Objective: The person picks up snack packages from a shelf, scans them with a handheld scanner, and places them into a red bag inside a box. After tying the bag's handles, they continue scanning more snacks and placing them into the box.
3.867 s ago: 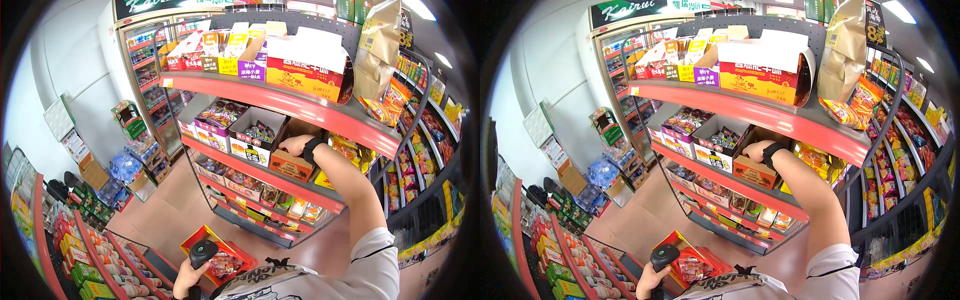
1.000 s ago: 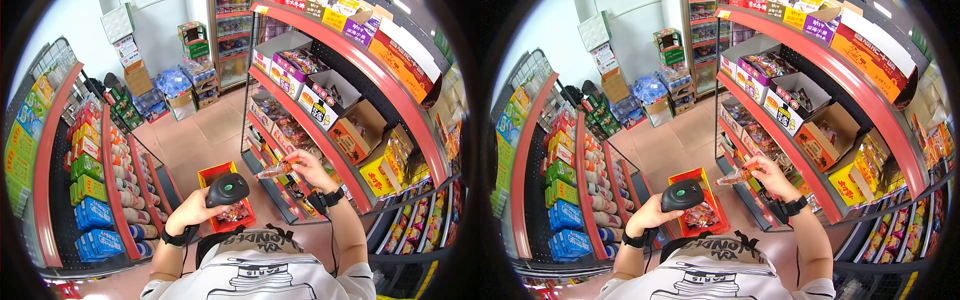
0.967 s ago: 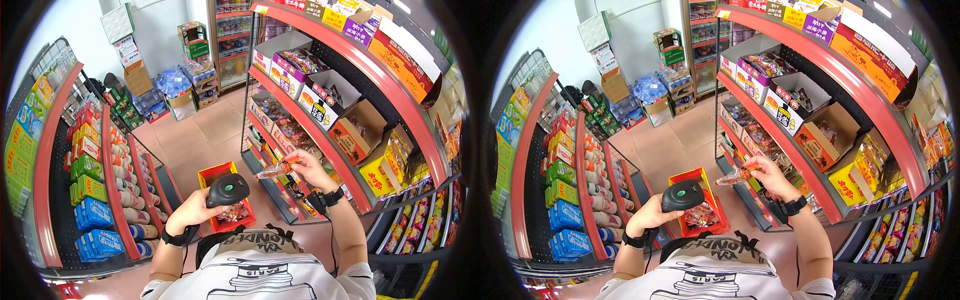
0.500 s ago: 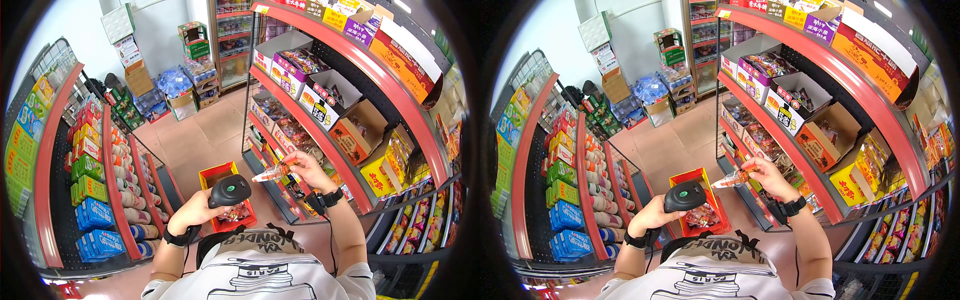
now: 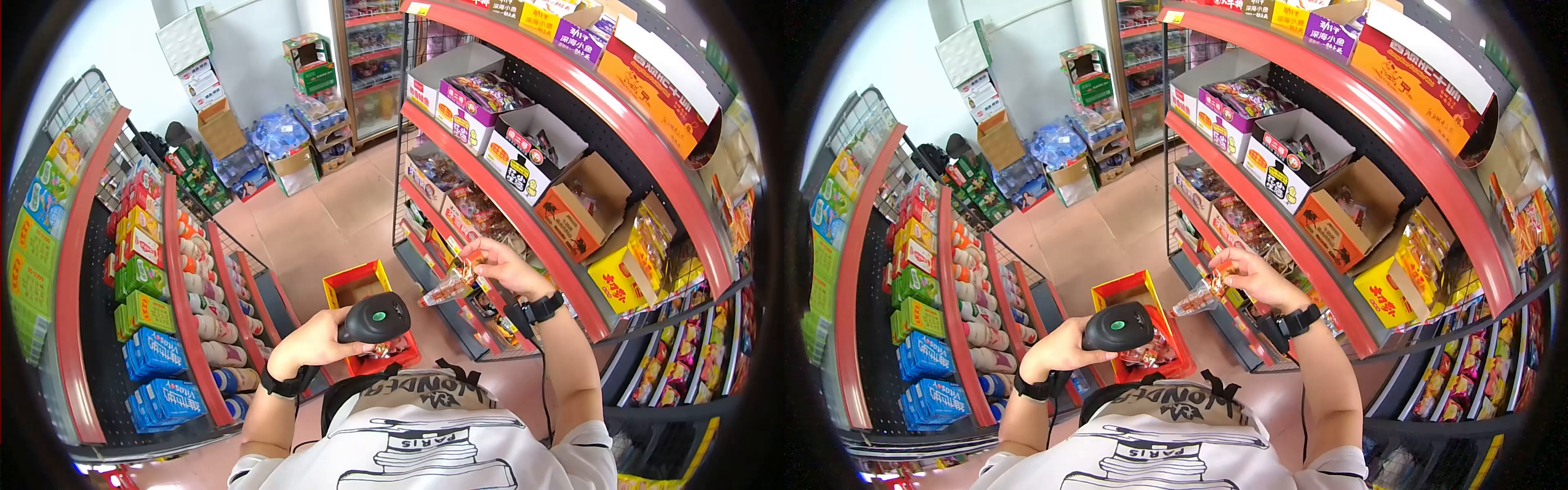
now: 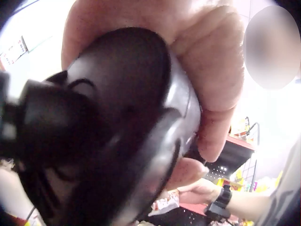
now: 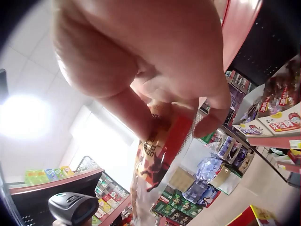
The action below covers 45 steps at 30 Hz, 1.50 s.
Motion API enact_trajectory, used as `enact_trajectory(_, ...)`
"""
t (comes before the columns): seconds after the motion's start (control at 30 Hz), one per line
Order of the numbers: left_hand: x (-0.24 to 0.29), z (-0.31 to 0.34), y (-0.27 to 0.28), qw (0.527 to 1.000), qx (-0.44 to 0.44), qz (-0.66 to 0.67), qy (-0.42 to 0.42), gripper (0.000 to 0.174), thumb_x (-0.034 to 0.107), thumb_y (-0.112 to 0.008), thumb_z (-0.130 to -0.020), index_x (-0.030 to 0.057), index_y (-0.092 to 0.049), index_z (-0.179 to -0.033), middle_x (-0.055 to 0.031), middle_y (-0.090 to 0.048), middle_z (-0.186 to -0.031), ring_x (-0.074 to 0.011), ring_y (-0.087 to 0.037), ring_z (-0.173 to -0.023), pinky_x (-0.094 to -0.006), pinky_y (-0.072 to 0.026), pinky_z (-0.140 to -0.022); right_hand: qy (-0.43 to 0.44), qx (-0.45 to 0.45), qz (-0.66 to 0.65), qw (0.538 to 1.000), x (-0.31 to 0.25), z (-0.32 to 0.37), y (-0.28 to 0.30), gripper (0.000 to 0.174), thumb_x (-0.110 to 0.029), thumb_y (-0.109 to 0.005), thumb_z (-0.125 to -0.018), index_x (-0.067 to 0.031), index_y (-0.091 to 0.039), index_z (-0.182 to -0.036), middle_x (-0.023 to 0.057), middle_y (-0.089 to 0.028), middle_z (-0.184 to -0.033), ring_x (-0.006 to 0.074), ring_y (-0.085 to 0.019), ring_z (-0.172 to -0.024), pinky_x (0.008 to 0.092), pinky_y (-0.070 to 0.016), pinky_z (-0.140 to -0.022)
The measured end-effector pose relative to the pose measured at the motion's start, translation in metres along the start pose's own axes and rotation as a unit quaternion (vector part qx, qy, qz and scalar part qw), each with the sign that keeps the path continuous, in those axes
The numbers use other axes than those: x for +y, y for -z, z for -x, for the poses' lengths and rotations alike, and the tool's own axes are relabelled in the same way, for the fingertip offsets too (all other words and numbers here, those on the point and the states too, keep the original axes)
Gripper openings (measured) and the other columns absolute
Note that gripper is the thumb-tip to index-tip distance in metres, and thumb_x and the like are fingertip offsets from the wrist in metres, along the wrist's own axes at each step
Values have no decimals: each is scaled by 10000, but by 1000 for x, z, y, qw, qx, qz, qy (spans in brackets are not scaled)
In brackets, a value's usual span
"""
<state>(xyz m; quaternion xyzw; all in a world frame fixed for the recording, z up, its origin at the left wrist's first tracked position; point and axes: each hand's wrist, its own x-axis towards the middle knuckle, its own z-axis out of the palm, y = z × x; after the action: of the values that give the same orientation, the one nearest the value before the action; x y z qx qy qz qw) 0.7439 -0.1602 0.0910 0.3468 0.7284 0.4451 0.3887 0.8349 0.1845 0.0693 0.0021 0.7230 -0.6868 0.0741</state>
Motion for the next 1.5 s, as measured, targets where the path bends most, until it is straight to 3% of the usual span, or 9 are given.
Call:
enact_trajectory(0.5,-7,-5,3,999,-43,-11,-16,379,119,-716,-751,-13,-572,-1075,-101,-651,-943,-139,-581,-869,-289,-447,-831,-10,-32,-24,999,-10,-4,1,292,33,-492,-806,-46,-520,-1085,1,-556,-1009,69,-525,-947,230,-401,-851)
enact_trajectory(0.57,-14,-5,0,997,-19,-20,-65,385,166,-708,-768,14,-567,-1093,-69,-671,-837,-142,-625,-773,-275,-474,-761,-11,-36,-26,999,-9,-4,0,288,36,-488,-809,-46,-520,-1084,0,-554,-1006,68,-525,-944,231,-402,-850)
enact_trajectory(0.9,-19,-6,-5,996,54,-39,-63,421,227,-724,-764,-1,-567,-1080,-91,-667,-829,-164,-636,-778,-286,-476,-763,33,14,34,999,6,-6,-6,230,87,-468,-811,-26,-557,-990,19,-566,-996,107,-534,-986,265,-402,-893)
enact_trajectory(1.0,-11,-4,-4,999,23,-24,-3,429,149,-729,-755,-12,-559,-1114,-101,-651,-967,-148,-586,-901,-291,-442,-853,34,16,50,998,7,-5,-9,221,93,-463,-811,-21,-563,-970,26,-573,-982,113,-535,-992,266,-402,-896)
enact_trajectory(1.1,-9,-6,-4,999,16,-43,-5,413,145,-725,-753,-18,-566,-1097,-113,-655,-950,-159,-594,-884,-295,-450,-838,33,21,50,998,6,-4,-10,218,93,-460,-812,-19,-565,-967,27,-575,-980,111,-535,-990,264,-403,-892)
enact_trajectory(1.17,-16,-8,-6,997,20,-57,-51,446,197,-717,-758,11,-549,-1127,-104,-662,-831,-169,-639,-762,-296,-480,-750,31,22,48,998,6,-4,-10,219,93,-458,-813,-19,-565,-968,27,-575,-984,111,-535,-990,264,-404,-889)
enact_trajectory(1.5,-18,-13,-7,997,10,-45,-58,448,166,-707,-756,27,-543,-1148,-96,-654,-844,-168,-618,-751,-290,-474,-751,43,30,38,998,13,-5,-8,212,78,-473,-817,-24,-569,-977,16,-574,-985,90,-527,-962,245,-409,-844)
